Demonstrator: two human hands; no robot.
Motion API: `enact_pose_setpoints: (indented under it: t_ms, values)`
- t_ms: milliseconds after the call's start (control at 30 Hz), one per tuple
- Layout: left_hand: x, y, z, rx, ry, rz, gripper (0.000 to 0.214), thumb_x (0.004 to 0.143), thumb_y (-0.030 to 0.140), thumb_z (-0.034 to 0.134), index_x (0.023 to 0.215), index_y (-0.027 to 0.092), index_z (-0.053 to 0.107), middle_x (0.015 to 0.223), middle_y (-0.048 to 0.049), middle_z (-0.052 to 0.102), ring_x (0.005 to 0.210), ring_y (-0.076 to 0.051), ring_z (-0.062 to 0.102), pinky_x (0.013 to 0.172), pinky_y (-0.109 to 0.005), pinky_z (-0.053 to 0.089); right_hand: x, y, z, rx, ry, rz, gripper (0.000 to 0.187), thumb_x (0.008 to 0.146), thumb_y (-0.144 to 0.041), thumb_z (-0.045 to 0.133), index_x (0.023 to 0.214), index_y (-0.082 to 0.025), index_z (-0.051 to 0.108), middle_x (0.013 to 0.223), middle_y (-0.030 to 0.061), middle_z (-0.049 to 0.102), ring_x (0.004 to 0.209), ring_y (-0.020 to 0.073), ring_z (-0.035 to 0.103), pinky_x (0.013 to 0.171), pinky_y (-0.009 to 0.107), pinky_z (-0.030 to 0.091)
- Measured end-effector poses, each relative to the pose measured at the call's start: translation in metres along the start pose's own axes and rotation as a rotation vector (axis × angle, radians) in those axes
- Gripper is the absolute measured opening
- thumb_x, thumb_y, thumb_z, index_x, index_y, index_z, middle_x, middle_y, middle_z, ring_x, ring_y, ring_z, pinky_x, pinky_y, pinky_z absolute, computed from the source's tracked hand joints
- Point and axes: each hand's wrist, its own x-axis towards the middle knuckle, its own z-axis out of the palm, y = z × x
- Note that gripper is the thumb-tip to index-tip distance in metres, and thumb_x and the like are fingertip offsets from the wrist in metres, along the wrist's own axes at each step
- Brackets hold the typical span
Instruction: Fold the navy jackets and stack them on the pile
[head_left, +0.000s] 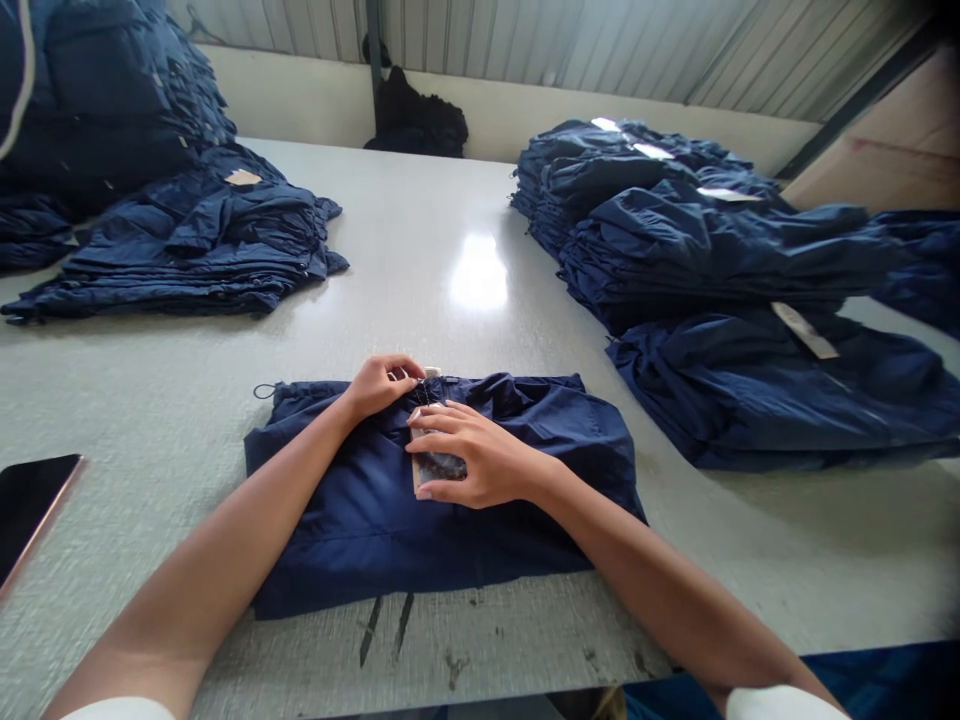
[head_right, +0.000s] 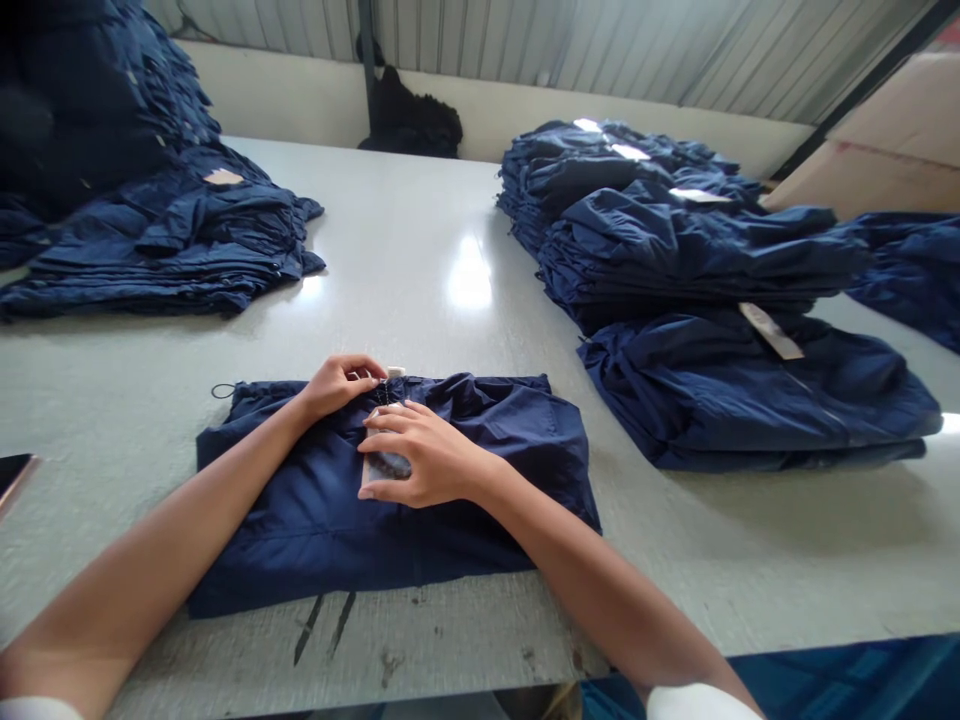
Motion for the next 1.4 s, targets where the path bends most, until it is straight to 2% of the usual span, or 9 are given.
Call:
enact_pose_setpoints:
  t_ms: [100, 167, 267, 433, 600, 767, 967, 1100, 1400]
  values:
    - [-0.001, 0.000, 0.001, 0.004, 0.020, 0.010, 0.019, 0.079, 0.029, 0.068, 0.090, 0.018, 0.079, 0.082, -0.0032, 0.076, 0.067, -0.013, 0.059, 0.067, -0.027, 0.050, 0.000, 0.001, 0.002, 0.018, 0.099, 0.013, 0.051, 0.089, -0.053, 0.080, 0.130, -0.024, 0.071, 0.147, 0.0134, 0.064, 0.140, 0.0305, 0.057, 0.122, 0.051, 0.039]
    - [-0.002, 0.000, 0.001, 0.009, 0.018, 0.014, 0.019, 0.078, 0.029, 0.068, 0.090, 0.018, 0.079, 0.083, -0.0032, 0.077, 0.067, -0.013, 0.059, 0.066, -0.026, 0.049, 0.000, 0.001, 0.003, 0.012, 0.116, 0.027, 0.060, 0.082, -0.052, 0.087, 0.133, -0.023, 0.069, 0.148, 0.0151, 0.062, 0.140, 0.0322, 0.056, 0.120, 0.051, 0.042]
    - [-0.003, 0.000, 0.000, 0.012, 0.010, 0.022, 0.019, 0.078, 0.029, 0.068, 0.089, 0.019, 0.079, 0.082, -0.0028, 0.077, 0.067, -0.014, 0.059, 0.066, -0.026, 0.049, 0.000, 0.001, 0.001, 0.014, 0.073, 0.026, 0.071, 0.078, -0.051, 0.090, 0.138, -0.023, 0.065, 0.149, 0.0161, 0.061, 0.140, 0.0335, 0.055, 0.118, 0.052, 0.043]
    - [-0.002, 0.000, 0.000, 0.012, -0.009, 0.023, 0.018, 0.078, 0.030, 0.067, 0.087, 0.019, 0.079, 0.079, -0.0027, 0.075, 0.066, -0.014, 0.059, 0.068, -0.028, 0.049, 0.000, 0.003, -0.002, 0.089, 0.023, 0.037, 0.061, 0.088, -0.052, 0.081, 0.139, -0.025, 0.064, 0.143, 0.0130, 0.066, 0.132, 0.0311, 0.063, 0.115, 0.048, 0.046]
    - [-0.001, 0.000, -0.001, 0.014, -0.018, 0.020, 0.018, 0.078, 0.029, 0.068, 0.086, 0.019, 0.079, 0.079, -0.0033, 0.075, 0.067, -0.015, 0.060, 0.070, -0.028, 0.050, -0.001, 0.013, -0.005, 0.162, -0.009, 0.065, 0.069, 0.079, -0.050, 0.088, 0.140, -0.028, 0.065, 0.142, 0.0100, 0.068, 0.135, 0.0309, 0.061, 0.115, 0.045, 0.046]
    - [-0.001, -0.001, -0.001, 0.020, -0.022, 0.015, 0.017, 0.078, 0.029, 0.068, 0.086, 0.019, 0.079, 0.080, -0.0034, 0.075, 0.068, -0.015, 0.061, 0.072, -0.029, 0.052, -0.002, 0.017, -0.005, 0.205, -0.038, 0.056, 0.062, 0.078, -0.043, 0.089, 0.135, -0.030, 0.067, 0.148, 0.0090, 0.063, 0.136, 0.0303, 0.060, 0.113, 0.043, 0.047]
    - [-0.001, -0.001, -0.001, 0.022, -0.031, 0.016, 0.019, 0.078, 0.031, 0.068, 0.087, 0.018, 0.079, 0.080, -0.0038, 0.075, 0.068, -0.015, 0.060, 0.072, -0.030, 0.051, 0.001, 0.022, -0.001, 0.343, -0.067, 0.160, 0.067, 0.076, -0.045, 0.092, 0.136, -0.029, 0.067, 0.152, 0.0087, 0.057, 0.139, 0.0300, 0.057, 0.118, 0.046, 0.044]
    - [-0.001, -0.001, -0.001, 0.030, -0.032, 0.016, 0.019, 0.078, 0.031, 0.068, 0.087, 0.019, 0.079, 0.080, -0.0038, 0.075, 0.068, -0.015, 0.060, 0.072, -0.030, 0.052, 0.002, 0.029, 0.002, 0.471, -0.098, 0.169, 0.072, 0.076, -0.044, 0.092, 0.140, -0.027, 0.065, 0.154, 0.0110, 0.053, 0.146, 0.0292, 0.051, 0.123, 0.045, 0.040]
    - [-0.001, -0.002, 0.000, 0.033, -0.027, 0.010, 0.018, 0.078, 0.030, 0.068, 0.087, 0.019, 0.079, 0.081, -0.0036, 0.075, 0.069, -0.015, 0.061, 0.071, -0.029, 0.052, 0.002, 0.024, 0.007, 0.353, -0.096, 0.184, 0.068, 0.074, -0.032, 0.091, 0.138, -0.029, 0.067, 0.158, 0.0106, 0.052, 0.149, 0.0323, 0.045, 0.125, 0.054, 0.034]
